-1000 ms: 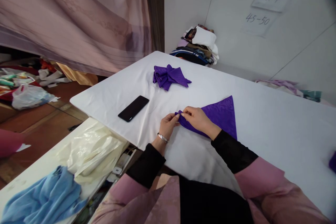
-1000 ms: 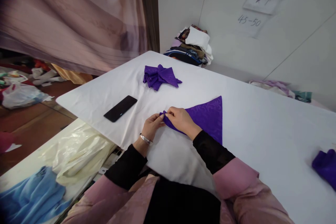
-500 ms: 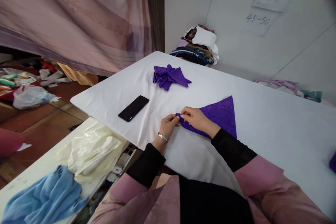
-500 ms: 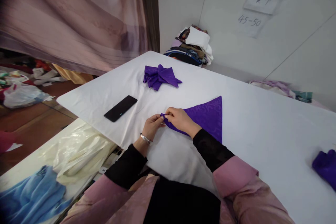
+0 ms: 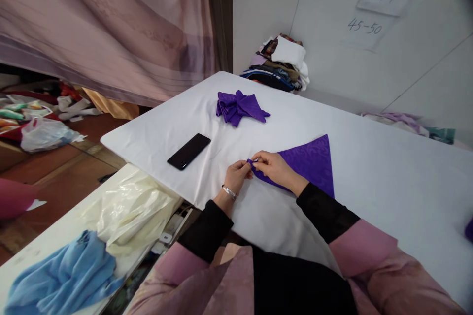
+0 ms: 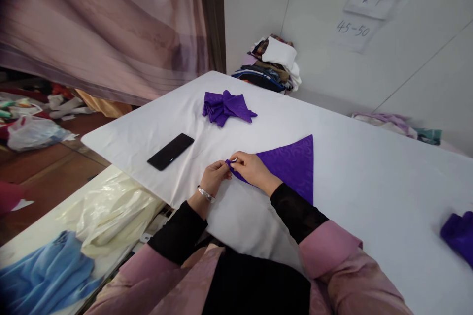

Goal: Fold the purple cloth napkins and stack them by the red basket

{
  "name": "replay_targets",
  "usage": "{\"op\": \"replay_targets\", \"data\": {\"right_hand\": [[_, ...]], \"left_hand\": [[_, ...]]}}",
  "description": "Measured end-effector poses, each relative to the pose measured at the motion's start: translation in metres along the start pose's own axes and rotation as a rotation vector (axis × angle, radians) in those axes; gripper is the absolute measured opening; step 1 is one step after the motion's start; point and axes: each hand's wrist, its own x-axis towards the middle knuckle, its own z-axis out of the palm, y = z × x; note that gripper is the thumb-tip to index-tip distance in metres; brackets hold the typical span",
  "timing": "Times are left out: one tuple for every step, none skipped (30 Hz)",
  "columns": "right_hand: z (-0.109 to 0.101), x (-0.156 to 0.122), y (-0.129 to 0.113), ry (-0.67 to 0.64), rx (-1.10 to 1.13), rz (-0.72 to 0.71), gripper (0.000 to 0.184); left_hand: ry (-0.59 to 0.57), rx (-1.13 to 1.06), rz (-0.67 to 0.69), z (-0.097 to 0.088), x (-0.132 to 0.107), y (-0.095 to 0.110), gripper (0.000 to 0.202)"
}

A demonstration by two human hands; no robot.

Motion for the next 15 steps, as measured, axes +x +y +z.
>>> {"op": "replay_targets", "data": {"right_hand": [[0.001,0.000,0.001,0.006,0.000,-0.004,0.013],[0.001,0.000,0.003,0.013,0.000,-0.009,0.015],[0.002,0.000,0.004,0.023,-0.002,-0.016,0.016],[0.002,-0.001,0.005,0.035,-0.006,-0.023,0.018],[0.002,-0.001,0.006,0.049,-0.013,-0.030,0.019],[0.003,-0.001,0.006,0.063,-0.023,-0.035,0.020],[0.003,-0.001,0.006,0.076,-0.036,-0.039,0.020],[0.002,-0.002,0.006,0.088,-0.049,-0.042,0.019],[0.002,-0.002,0.005,0.096,-0.063,-0.045,0.018],[0.002,-0.002,0.005,0.101,-0.073,-0.047,0.017],[0.002,-0.003,0.004,0.105,-0.080,-0.050,0.015],[0.001,-0.003,0.004,0.111,-0.082,-0.052,0.014],[0.001,-0.003,0.003,0.116,-0.082,-0.055,0.013],[0.001,-0.003,0.003,0.122,-0.080,-0.057,0.013],[0.001,-0.003,0.003,0.130,-0.078,-0.060,0.012]], "left_hand": [[0.000,-0.012,-0.010,0.001,0.000,0.001,0.028],[-0.004,-0.022,-0.019,0.001,-0.001,0.002,0.030],[-0.009,-0.031,-0.029,0.002,-0.002,0.003,0.032],[-0.018,-0.040,-0.039,0.003,-0.002,0.003,0.034],[-0.028,-0.050,-0.050,0.004,-0.003,0.004,0.036],[-0.036,-0.061,-0.060,0.004,-0.004,0.005,0.037],[-0.045,-0.074,-0.070,0.005,-0.005,0.006,0.039],[-0.053,-0.088,-0.078,0.005,-0.005,0.007,0.040],[-0.061,-0.103,-0.085,0.005,-0.006,0.008,0.041],[-0.073,-0.117,-0.092,0.005,-0.006,0.008,0.042],[-0.086,-0.132,-0.100,0.005,-0.007,0.009,0.043],[-0.100,-0.148,-0.105,0.005,-0.007,0.010,0.042],[-0.113,-0.164,-0.109,0.005,-0.008,0.010,0.040],[-0.124,-0.180,-0.109,0.005,-0.008,0.011,0.037],[-0.133,-0.192,-0.107,0.005,-0.008,0.011,0.035]]}}
